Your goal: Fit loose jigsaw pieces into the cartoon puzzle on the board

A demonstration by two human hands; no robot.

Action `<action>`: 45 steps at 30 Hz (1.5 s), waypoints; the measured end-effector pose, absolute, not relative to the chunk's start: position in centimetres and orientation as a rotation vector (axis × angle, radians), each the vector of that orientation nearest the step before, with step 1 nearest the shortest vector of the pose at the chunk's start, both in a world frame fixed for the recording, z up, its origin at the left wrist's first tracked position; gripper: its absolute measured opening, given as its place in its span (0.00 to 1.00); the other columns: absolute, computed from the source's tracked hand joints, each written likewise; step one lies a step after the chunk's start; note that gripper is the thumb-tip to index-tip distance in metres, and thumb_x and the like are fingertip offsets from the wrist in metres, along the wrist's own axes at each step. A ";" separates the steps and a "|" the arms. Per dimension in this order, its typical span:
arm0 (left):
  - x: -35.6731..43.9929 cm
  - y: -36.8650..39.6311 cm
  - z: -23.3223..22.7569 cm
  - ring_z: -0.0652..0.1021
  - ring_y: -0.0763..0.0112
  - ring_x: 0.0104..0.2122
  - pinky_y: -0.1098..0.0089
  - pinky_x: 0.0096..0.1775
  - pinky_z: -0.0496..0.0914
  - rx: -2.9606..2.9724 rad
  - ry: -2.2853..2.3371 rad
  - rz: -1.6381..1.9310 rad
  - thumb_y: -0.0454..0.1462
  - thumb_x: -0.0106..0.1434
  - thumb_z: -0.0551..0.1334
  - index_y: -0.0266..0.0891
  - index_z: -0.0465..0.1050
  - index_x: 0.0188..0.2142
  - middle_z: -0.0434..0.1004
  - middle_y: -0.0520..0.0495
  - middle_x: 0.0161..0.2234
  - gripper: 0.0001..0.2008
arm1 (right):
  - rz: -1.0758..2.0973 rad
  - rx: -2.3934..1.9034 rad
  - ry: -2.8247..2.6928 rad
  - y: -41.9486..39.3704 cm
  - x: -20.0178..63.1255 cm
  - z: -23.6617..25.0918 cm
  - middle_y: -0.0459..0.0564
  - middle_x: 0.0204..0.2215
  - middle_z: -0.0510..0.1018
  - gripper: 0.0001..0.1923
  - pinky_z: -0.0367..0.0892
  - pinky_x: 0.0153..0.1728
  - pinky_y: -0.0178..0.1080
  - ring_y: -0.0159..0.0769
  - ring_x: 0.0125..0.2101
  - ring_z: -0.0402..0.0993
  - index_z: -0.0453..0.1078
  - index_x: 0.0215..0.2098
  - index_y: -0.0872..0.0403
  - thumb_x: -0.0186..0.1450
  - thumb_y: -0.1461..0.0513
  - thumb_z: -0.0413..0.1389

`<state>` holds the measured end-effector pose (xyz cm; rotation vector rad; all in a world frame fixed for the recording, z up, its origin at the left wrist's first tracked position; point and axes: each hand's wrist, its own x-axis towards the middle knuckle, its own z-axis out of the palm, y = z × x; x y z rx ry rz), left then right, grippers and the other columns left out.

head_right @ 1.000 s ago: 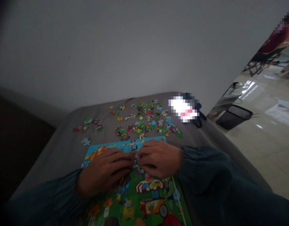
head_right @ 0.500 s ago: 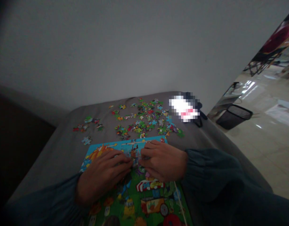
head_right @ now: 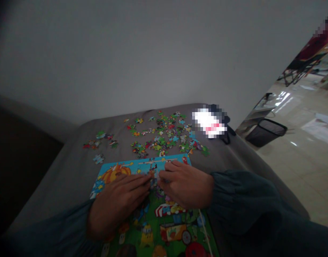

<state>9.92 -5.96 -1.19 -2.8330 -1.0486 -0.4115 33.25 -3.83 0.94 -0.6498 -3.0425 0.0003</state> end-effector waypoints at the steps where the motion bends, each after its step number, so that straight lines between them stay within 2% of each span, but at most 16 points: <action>1: 9.9 -5.9 -1.3 0.79 0.64 0.44 0.63 0.43 0.75 -2.834 -1.040 -0.412 0.33 0.67 0.58 0.39 0.77 0.42 0.80 0.49 0.46 0.08 | 0.008 -0.652 -3.047 -3.8 33.2 1.0 0.53 0.37 0.72 0.12 0.60 0.39 0.45 0.42 0.38 0.62 0.70 0.44 0.59 0.67 0.59 0.54; 12: 9.7 -5.7 -1.2 0.79 0.64 0.44 0.61 0.44 0.75 -2.889 -1.012 -0.379 0.35 0.68 0.57 0.41 0.78 0.40 0.81 0.48 0.46 0.10 | 0.026 -0.669 -3.060 -3.7 33.2 1.2 0.54 0.37 0.71 0.15 0.59 0.38 0.45 0.43 0.38 0.61 0.70 0.47 0.60 0.67 0.58 0.54; 20: 9.6 -5.3 -1.4 0.80 0.62 0.42 0.59 0.41 0.77 -2.904 -0.973 -0.432 0.34 0.67 0.59 0.42 0.78 0.40 0.80 0.53 0.47 0.08 | 0.135 -0.631 -3.024 -3.2 33.4 1.0 0.53 0.35 0.72 0.11 0.58 0.40 0.44 0.42 0.40 0.62 0.72 0.43 0.58 0.67 0.61 0.52; 36: 9.5 -5.4 -0.8 0.79 0.65 0.41 0.64 0.41 0.75 -2.849 -0.941 -0.401 0.35 0.67 0.59 0.43 0.79 0.41 0.81 0.52 0.46 0.09 | 0.202 -0.572 -2.919 -2.9 33.5 0.5 0.50 0.38 0.74 0.11 0.58 0.43 0.42 0.39 0.42 0.64 0.73 0.41 0.56 0.68 0.62 0.50; 41: 9.6 -5.4 -0.8 0.80 0.64 0.40 0.63 0.40 0.76 -2.818 -0.945 -0.501 0.34 0.66 0.59 0.42 0.79 0.40 0.82 0.54 0.43 0.08 | 0.190 -0.559 -2.895 -2.9 33.5 0.2 0.51 0.38 0.75 0.11 0.59 0.43 0.43 0.39 0.41 0.65 0.74 0.41 0.57 0.68 0.62 0.50; 45: 9.5 -5.3 -0.2 0.79 0.65 0.40 0.63 0.42 0.75 -2.843 -0.978 -0.534 0.36 0.68 0.58 0.42 0.79 0.39 0.82 0.53 0.42 0.10 | 0.188 -0.520 -2.815 -2.6 33.7 0.5 0.51 0.37 0.75 0.11 0.61 0.41 0.42 0.39 0.40 0.66 0.74 0.42 0.56 0.68 0.63 0.50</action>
